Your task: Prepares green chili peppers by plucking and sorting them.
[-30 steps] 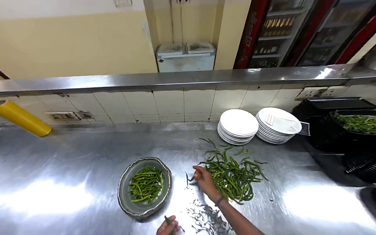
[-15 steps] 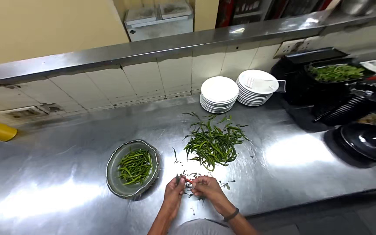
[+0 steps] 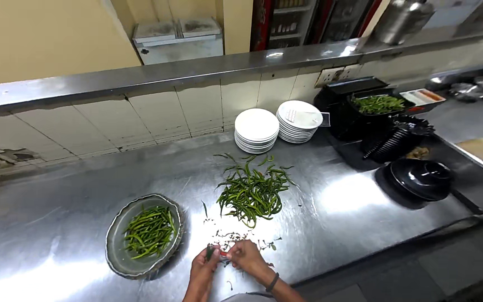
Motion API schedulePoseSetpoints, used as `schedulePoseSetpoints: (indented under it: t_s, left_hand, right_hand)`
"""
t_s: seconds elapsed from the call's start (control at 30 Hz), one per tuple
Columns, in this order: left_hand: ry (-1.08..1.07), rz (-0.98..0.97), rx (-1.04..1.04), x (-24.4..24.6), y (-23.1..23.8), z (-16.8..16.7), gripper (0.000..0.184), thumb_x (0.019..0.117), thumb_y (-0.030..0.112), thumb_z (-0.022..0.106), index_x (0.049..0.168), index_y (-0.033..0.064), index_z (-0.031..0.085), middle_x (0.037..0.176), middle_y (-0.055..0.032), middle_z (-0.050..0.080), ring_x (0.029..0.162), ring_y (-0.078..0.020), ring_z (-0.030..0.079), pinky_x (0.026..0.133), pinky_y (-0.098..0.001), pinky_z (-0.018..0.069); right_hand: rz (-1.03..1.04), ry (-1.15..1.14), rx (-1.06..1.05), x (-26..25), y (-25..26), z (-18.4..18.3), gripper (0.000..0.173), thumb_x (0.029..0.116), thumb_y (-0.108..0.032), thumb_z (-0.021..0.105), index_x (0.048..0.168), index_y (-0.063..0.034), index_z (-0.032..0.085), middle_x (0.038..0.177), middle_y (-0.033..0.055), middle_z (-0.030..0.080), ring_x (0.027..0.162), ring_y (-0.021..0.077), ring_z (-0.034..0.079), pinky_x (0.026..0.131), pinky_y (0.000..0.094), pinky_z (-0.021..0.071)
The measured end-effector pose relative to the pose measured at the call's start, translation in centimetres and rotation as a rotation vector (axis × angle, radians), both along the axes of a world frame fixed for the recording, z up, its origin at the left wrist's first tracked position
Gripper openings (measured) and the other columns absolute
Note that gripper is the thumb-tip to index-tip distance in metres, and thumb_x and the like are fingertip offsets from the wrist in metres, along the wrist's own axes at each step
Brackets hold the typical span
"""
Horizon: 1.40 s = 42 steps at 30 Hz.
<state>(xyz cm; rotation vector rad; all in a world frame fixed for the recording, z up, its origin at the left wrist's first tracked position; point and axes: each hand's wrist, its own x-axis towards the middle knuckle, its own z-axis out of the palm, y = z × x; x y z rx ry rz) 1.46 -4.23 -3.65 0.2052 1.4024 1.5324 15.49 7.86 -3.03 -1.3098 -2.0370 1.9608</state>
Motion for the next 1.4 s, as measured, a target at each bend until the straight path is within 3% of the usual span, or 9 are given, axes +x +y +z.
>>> schedulePoseSetpoints:
  t_s: [0.2,0.3,0.4,0.53,0.8,0.93,1.13,1.27,1.4]
  left_hand:
    - [-0.725,0.246,0.014,-0.8,-0.1,0.1,0.022,0.1095,0.02,0.043,0.101,0.0075,0.059,0.078,-0.0034,0.063,0.059,-0.0088,0.061,0.057,-0.0207,0.0548]
    - [-0.719,0.312,-0.039,-1.5,-0.5,-0.3,0.023,0.1089,0.023,0.046,0.103,0.0046,0.059,0.083,-0.0079,0.065,0.068,-0.0146,0.066,0.063,-0.0265,0.0583]
    - [-0.739,0.388,-0.058,-2.1,-1.0,0.4,0.022,0.1087,0.02,0.046,0.114,0.0015,0.057,0.103,-0.0155,0.071,0.088,-0.0239,0.072,0.078,-0.0353,0.0618]
    - [-0.7,0.434,-0.078,-2.3,-1.7,0.7,0.016,0.1076,0.016,0.048,0.113,0.0023,0.055,0.087,-0.0114,0.065,0.075,-0.021,0.069,0.072,-0.0338,0.0618]
    - [-0.741,0.269,0.05,-3.1,-4.0,1.7,0.026,0.1047,0.014,0.054,0.126,-0.0001,0.06,0.108,-0.017,0.069,0.092,-0.025,0.071,0.083,-0.0367,0.0607]
    - [-0.71,0.221,0.145,-3.5,-5.0,1.8,0.031,0.1048,0.003,0.044,0.133,-0.0026,0.055,0.122,-0.0224,0.068,0.107,-0.0311,0.07,0.093,-0.0413,0.0582]
    - [-0.715,0.253,0.147,-2.9,-4.9,1.6,0.027,0.1039,0.004,0.05,0.129,-0.0003,0.056,0.12,-0.0196,0.068,0.106,-0.0294,0.07,0.092,-0.0409,0.0586]
    - [-0.689,0.292,0.049,-1.8,-4.1,0.9,0.025,0.1006,0.0,0.056,0.126,0.0012,0.054,0.108,-0.0142,0.07,0.093,-0.0233,0.072,0.085,-0.0364,0.0607]
    - [-0.688,0.27,0.087,-1.0,-2.6,0.1,0.028,0.0985,-0.003,0.058,0.126,0.0011,0.055,0.105,-0.0132,0.069,0.087,-0.0194,0.07,0.081,-0.0319,0.0601]
  right_hand:
    - [0.101,0.359,0.208,-0.7,-0.6,0.7,0.014,0.0944,-0.015,0.069,0.094,-0.005,0.078,0.087,0.0042,0.074,0.078,0.0097,0.069,0.077,0.0302,0.0587]
    - [0.063,0.438,0.229,-1.4,-0.9,0.7,0.013,0.0954,-0.014,0.069,0.096,-0.0055,0.078,0.088,0.0029,0.074,0.079,0.009,0.069,0.076,0.0282,0.0596]
    - [0.103,0.117,0.395,-1.6,0.7,-0.6,0.024,0.1013,-0.023,0.06,0.103,-0.008,0.077,0.093,0.0045,0.075,0.085,0.0141,0.072,0.083,0.0348,0.0595]
    - [0.302,-0.261,0.68,-4.0,3.1,-1.9,0.029,0.1003,-0.017,0.051,0.116,-0.0111,0.076,0.12,0.0114,0.07,0.119,0.0298,0.063,0.102,0.0463,0.0507]
    - [0.295,-0.314,0.779,-16.3,7.9,-2.7,0.028,0.1032,-0.024,0.052,0.117,-0.0091,0.072,0.115,0.0154,0.07,0.11,0.0338,0.067,0.091,0.0537,0.0555]
    - [0.649,-0.266,0.945,-18.3,8.0,-4.3,0.031,0.0955,-0.005,0.061,0.126,-0.0035,0.065,0.123,0.0213,0.063,0.115,0.0399,0.062,0.091,0.0532,0.0555]
    - [0.52,-0.116,0.755,-14.2,7.9,-3.1,0.036,0.0982,-0.01,0.052,0.133,-0.0088,0.063,0.125,0.0178,0.062,0.115,0.0324,0.063,0.1,0.0483,0.0532]
    - [0.11,0.262,0.242,-9.4,5.4,-0.6,0.022,0.1016,-0.015,0.057,0.114,0.0015,0.066,0.099,0.0115,0.071,0.082,0.0193,0.072,0.077,0.0361,0.0622]
    - [0.07,0.381,-0.018,-5.2,1.6,0.8,0.017,0.0958,-0.009,0.067,0.109,0.0015,0.068,0.093,0.0092,0.073,0.081,0.0191,0.072,0.077,0.0355,0.0623]
